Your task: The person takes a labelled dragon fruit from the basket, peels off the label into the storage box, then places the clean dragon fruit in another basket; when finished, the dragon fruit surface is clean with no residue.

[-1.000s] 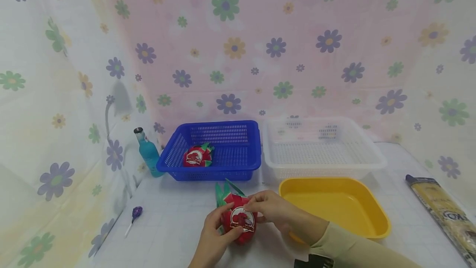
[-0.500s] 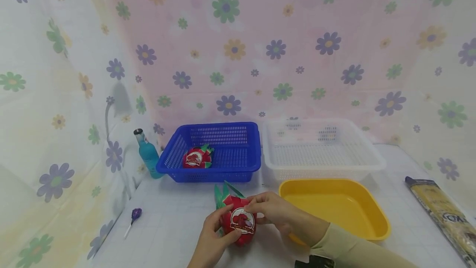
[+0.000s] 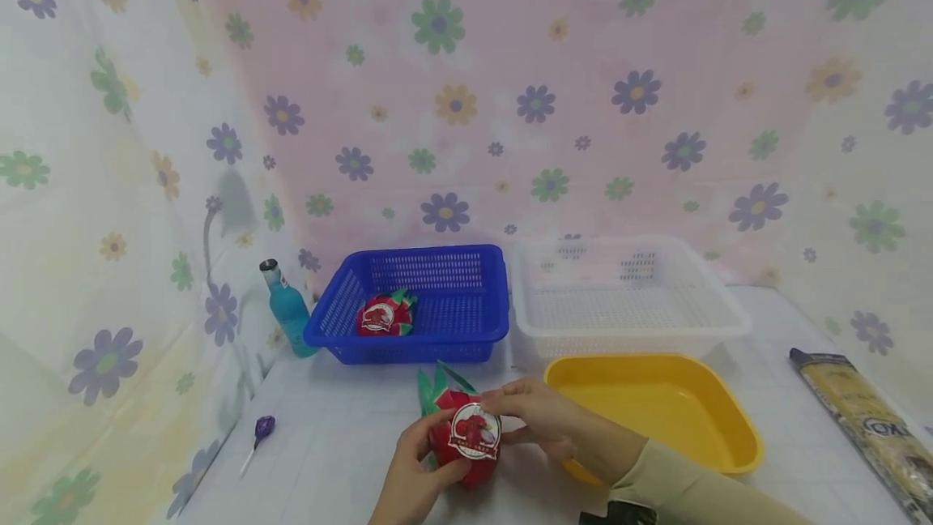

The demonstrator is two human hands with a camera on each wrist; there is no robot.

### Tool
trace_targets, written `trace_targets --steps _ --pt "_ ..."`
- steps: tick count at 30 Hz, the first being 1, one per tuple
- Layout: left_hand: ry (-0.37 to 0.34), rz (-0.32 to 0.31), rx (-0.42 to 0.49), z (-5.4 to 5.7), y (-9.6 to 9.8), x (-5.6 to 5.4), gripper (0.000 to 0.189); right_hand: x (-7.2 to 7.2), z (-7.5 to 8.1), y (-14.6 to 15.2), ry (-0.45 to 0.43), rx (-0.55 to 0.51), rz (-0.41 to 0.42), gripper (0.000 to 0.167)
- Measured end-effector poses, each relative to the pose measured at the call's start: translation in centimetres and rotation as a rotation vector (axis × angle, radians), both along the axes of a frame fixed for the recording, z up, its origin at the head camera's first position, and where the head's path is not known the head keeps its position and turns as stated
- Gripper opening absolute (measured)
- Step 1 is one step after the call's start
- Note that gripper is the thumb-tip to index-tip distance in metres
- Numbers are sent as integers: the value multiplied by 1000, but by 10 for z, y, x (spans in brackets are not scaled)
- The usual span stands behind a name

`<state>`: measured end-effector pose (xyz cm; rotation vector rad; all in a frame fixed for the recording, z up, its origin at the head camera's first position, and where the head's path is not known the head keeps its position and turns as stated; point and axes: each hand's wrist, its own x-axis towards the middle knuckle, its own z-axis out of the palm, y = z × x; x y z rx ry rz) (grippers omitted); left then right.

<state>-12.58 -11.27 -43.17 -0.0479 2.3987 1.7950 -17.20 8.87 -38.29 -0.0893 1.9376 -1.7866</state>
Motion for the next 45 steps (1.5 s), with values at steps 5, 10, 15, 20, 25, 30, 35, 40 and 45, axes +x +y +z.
trace_targets --steps 5,10,15,20,25,30,35,40,45 --pt "1 -18 21 -2 -1 0 63 -3 4 10 52 4 37 28" --pt "-17 -36 25 -1 1 0 63 -6 9 29 165 94 39 31" --pt "-39 -24 10 -2 1 0 64 -10 16 60 257 204 72 35" --pt "-56 3 -13 -2 4 0 69 -18 16 96 272 234 96 35" --pt "-92 23 -14 0 5 -4 73 -31 8 126 218 288 83 33" --pt "-98 31 -17 1 6 -5 73 -37 2 136 166 349 114 26" --pt "-85 35 -29 1 6 -5 72 -41 -4 133 148 416 117 20" --pt "-79 29 -29 0 6 -5 71 -45 -12 130 121 466 106 17" --pt "-75 28 -26 -1 5 -4 72 -48 -17 128 106 505 98 16"
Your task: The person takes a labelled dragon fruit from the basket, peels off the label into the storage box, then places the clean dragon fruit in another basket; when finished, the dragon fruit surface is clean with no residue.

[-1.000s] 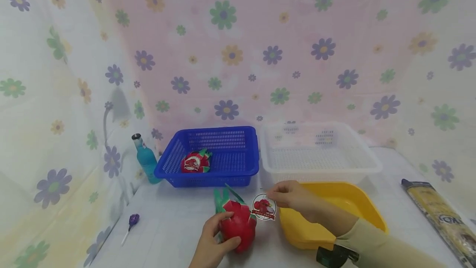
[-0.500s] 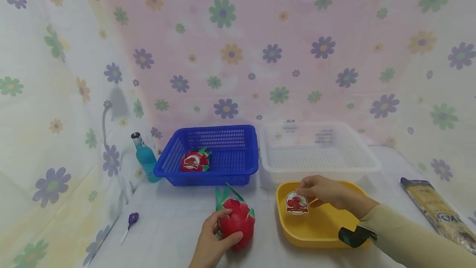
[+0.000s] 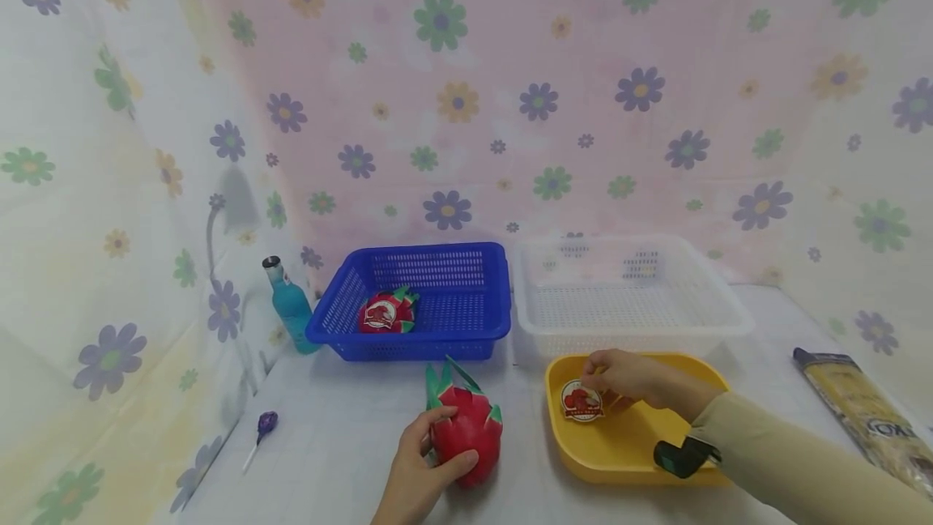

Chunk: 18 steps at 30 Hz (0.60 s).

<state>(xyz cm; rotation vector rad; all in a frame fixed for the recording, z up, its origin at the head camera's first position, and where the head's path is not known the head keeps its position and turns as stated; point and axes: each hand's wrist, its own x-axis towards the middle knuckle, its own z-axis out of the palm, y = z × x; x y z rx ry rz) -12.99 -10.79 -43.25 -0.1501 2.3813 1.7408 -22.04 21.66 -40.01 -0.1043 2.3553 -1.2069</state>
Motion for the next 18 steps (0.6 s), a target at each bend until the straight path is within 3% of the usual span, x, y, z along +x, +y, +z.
trace_targets --steps 7,18 --pt "0 3 -4 0 0 0 72 0 -5 -3 -2 37 10 16" --pt "-20 17 -9 -1 1 -1 74 2 -1 -8 53 223 54 18"
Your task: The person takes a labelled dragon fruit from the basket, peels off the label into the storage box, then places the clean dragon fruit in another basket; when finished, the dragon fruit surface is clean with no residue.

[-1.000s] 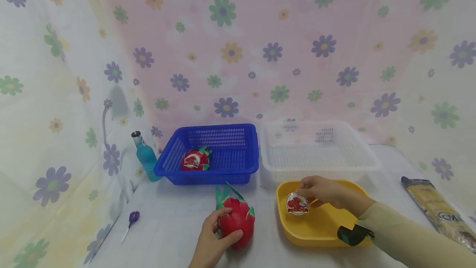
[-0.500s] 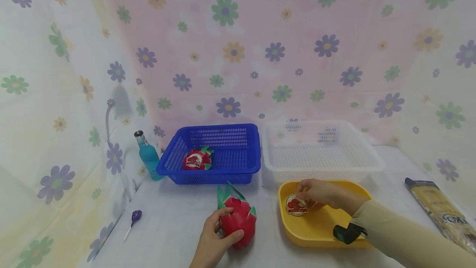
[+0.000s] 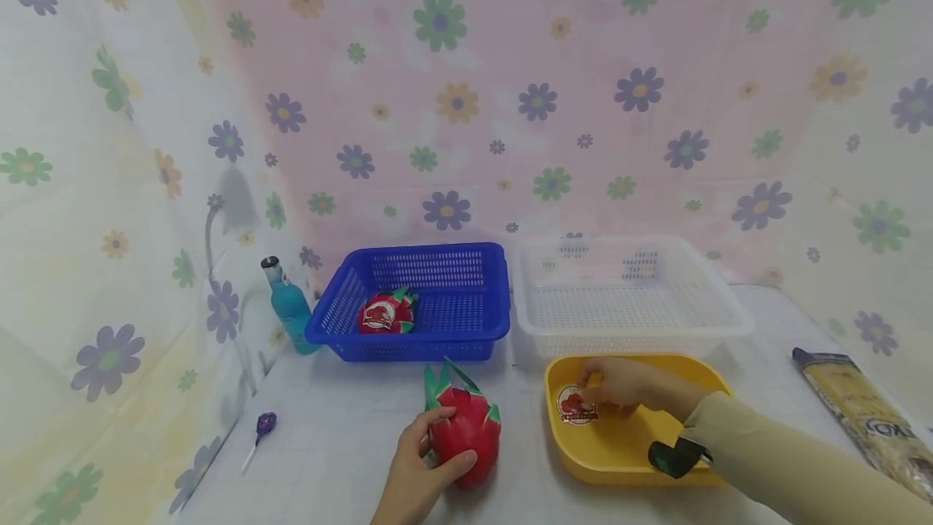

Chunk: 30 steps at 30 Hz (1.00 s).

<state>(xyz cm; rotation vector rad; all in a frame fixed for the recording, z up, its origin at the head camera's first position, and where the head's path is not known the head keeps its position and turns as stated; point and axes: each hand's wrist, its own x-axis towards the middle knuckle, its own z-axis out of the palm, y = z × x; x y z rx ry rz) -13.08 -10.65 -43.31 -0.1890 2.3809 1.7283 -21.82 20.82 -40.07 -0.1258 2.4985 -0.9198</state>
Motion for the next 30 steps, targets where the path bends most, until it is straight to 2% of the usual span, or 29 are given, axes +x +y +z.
trace_targets --steps 30 --pt "-12 7 -5 -1 -1 0 75 -1 3 -2 17 78 47 37"
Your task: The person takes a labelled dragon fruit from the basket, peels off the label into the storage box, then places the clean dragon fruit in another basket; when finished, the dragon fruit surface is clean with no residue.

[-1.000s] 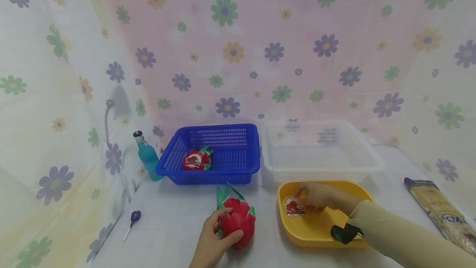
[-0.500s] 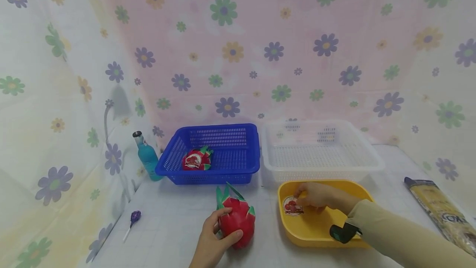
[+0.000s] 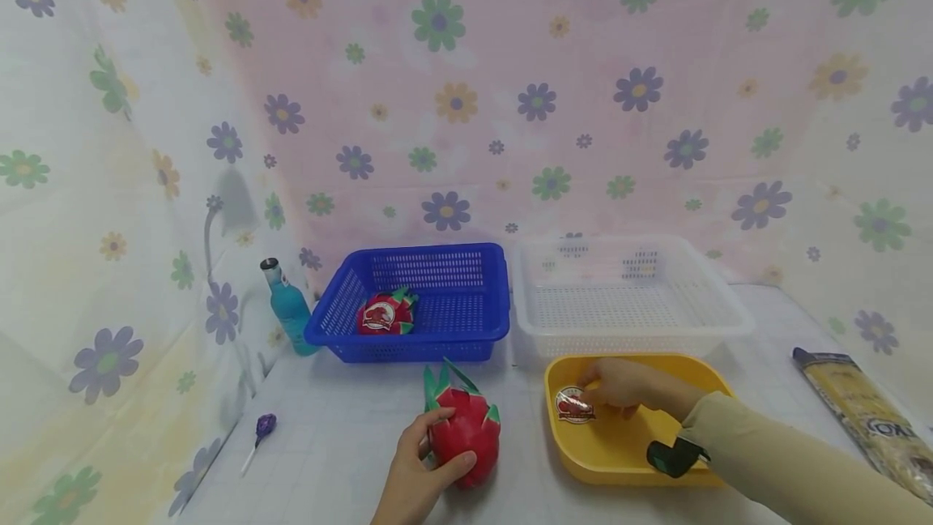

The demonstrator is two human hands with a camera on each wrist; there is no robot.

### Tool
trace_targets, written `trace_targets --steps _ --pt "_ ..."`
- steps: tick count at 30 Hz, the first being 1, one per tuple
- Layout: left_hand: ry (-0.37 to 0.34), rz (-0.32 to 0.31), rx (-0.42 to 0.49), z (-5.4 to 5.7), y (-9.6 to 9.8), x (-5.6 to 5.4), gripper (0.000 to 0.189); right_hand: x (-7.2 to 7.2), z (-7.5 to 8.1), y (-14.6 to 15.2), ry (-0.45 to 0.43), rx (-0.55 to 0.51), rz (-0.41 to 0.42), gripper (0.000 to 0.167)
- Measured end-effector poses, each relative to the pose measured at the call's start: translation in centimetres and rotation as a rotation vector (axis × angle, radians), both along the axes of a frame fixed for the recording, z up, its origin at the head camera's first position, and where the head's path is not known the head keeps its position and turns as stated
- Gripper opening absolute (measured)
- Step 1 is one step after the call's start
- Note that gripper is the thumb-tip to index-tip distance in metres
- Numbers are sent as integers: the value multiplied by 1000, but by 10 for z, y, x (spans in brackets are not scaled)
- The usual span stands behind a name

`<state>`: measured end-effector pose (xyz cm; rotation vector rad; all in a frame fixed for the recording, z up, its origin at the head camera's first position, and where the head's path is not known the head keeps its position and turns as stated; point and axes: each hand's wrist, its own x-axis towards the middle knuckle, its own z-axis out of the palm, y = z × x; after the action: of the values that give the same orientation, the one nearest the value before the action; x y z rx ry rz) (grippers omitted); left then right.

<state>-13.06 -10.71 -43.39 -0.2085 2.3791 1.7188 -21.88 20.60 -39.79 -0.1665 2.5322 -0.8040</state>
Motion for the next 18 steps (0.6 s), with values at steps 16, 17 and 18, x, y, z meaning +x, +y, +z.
trace_targets --steps 16,17,18 --pt "9 -14 -2 1 -1 0 74 3 2 -3 -32 34 64 21" --pt "10 -15 -2 1 -1 0 74 3 2 -3 -31 37 69 22" --pt "9 -16 0 1 -1 0 73 2 2 -3 -29 39 73 22"
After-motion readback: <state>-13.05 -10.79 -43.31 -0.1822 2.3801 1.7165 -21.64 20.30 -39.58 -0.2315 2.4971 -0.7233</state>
